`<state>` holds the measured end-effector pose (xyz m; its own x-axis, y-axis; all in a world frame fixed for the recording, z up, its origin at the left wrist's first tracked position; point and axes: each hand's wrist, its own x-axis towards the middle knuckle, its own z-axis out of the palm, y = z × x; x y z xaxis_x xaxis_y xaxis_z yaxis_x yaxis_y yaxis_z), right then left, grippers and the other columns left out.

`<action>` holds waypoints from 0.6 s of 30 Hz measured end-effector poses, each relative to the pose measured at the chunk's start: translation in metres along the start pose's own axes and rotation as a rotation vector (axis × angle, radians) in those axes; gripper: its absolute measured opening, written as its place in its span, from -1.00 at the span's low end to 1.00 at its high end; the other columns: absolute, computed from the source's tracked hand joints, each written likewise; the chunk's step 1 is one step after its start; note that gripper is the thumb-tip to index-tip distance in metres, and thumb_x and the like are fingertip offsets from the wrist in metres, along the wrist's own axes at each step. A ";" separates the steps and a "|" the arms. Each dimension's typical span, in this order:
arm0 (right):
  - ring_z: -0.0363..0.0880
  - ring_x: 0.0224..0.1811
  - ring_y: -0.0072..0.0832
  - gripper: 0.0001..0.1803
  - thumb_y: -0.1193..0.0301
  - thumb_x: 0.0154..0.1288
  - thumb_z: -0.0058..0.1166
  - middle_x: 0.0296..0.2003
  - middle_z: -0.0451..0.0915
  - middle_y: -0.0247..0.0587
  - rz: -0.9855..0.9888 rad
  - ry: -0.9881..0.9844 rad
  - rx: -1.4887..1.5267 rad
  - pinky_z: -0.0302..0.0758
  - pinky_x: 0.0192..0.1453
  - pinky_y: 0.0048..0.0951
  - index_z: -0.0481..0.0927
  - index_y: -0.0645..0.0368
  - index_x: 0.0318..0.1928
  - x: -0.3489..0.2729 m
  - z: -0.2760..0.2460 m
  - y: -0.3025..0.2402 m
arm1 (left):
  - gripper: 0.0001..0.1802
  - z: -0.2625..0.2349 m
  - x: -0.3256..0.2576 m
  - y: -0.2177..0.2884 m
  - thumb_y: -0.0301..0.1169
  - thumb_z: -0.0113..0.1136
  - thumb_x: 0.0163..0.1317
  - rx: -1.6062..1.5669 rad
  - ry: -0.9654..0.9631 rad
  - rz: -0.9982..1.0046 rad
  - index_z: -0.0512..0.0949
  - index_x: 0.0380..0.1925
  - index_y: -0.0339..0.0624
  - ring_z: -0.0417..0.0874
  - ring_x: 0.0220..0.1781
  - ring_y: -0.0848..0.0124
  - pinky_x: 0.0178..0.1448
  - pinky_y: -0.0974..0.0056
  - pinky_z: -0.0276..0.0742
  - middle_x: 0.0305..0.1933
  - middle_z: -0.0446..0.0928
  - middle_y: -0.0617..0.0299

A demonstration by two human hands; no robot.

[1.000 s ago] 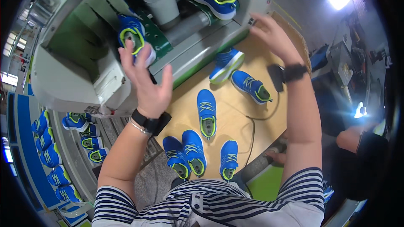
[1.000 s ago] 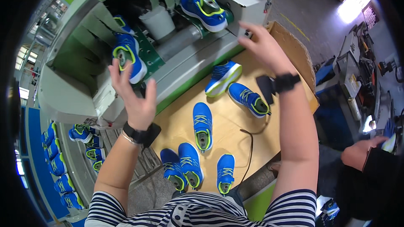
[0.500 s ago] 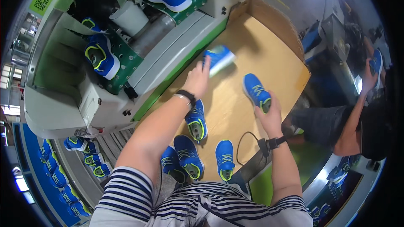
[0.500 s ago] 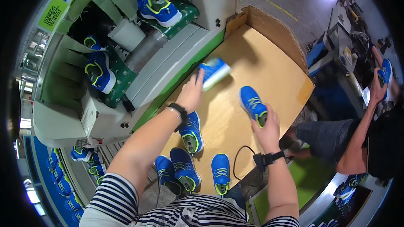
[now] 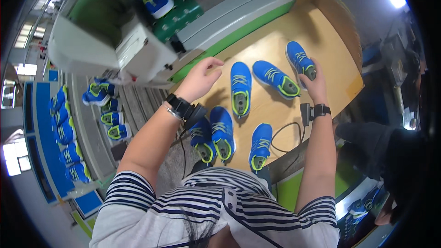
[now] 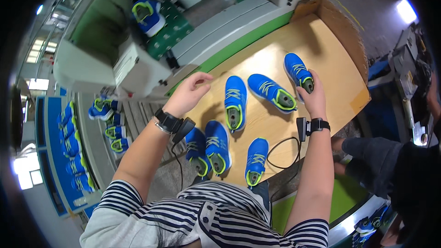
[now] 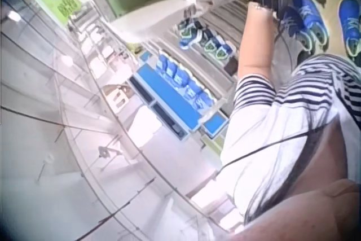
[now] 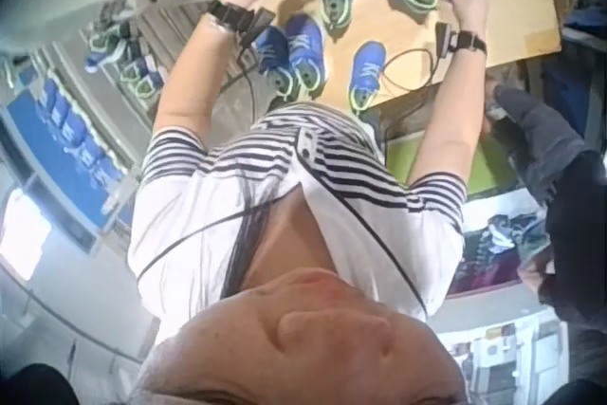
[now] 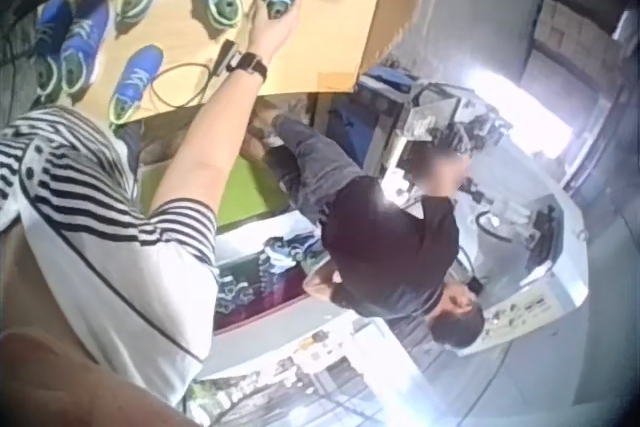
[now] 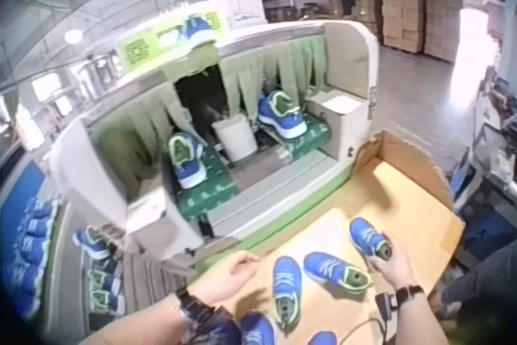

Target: The person picks up blue and green sneakers from a wooden table and places them onto a metal rack. The person repeatedly handles the shoes, moving them from the table to the rack and occasionally back to the table, organizing them in pairs.

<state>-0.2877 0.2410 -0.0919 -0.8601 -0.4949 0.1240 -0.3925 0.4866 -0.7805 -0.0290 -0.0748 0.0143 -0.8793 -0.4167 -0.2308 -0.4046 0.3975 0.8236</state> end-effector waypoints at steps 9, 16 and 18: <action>0.52 0.26 -0.10 -0.20 0.39 0.14 0.39 0.21 0.50 0.04 0.024 -0.215 0.074 0.46 0.32 -0.18 0.35 0.09 0.40 -0.084 0.042 -0.059 | -0.41 0.008 -0.175 -0.069 -0.19 0.23 0.41 0.091 0.151 -0.308 0.37 0.33 -0.26 0.42 0.40 0.03 0.46 0.15 0.33 0.33 0.40 -0.16; 0.53 0.22 -0.27 -0.36 0.38 0.45 0.18 0.29 0.44 0.07 0.268 -0.180 0.361 0.50 0.27 -0.28 0.28 0.12 0.46 -0.151 0.015 -0.064 | -0.47 0.058 -0.225 -0.120 -0.02 -0.15 0.61 -0.740 0.003 -0.729 0.40 0.35 -0.10 0.63 0.06 0.46 0.00 0.35 0.51 0.18 0.60 0.22; 0.56 0.18 -0.29 -0.37 0.37 0.45 0.18 0.29 0.44 0.06 0.223 -0.154 0.220 0.52 0.23 -0.29 0.29 0.15 0.45 -0.188 0.010 -0.062 | -0.53 0.065 -0.231 -0.123 -0.04 -0.18 0.62 -0.874 0.047 -0.696 0.46 0.30 -0.04 0.64 0.04 0.46 0.06 0.29 0.55 0.12 0.63 0.29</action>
<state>-0.0987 0.2961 -0.0733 -0.8509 -0.5048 -0.1451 -0.1067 0.4366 -0.8933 0.2078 0.0259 -0.0669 -0.5125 -0.3623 -0.7786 -0.4725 -0.6381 0.6079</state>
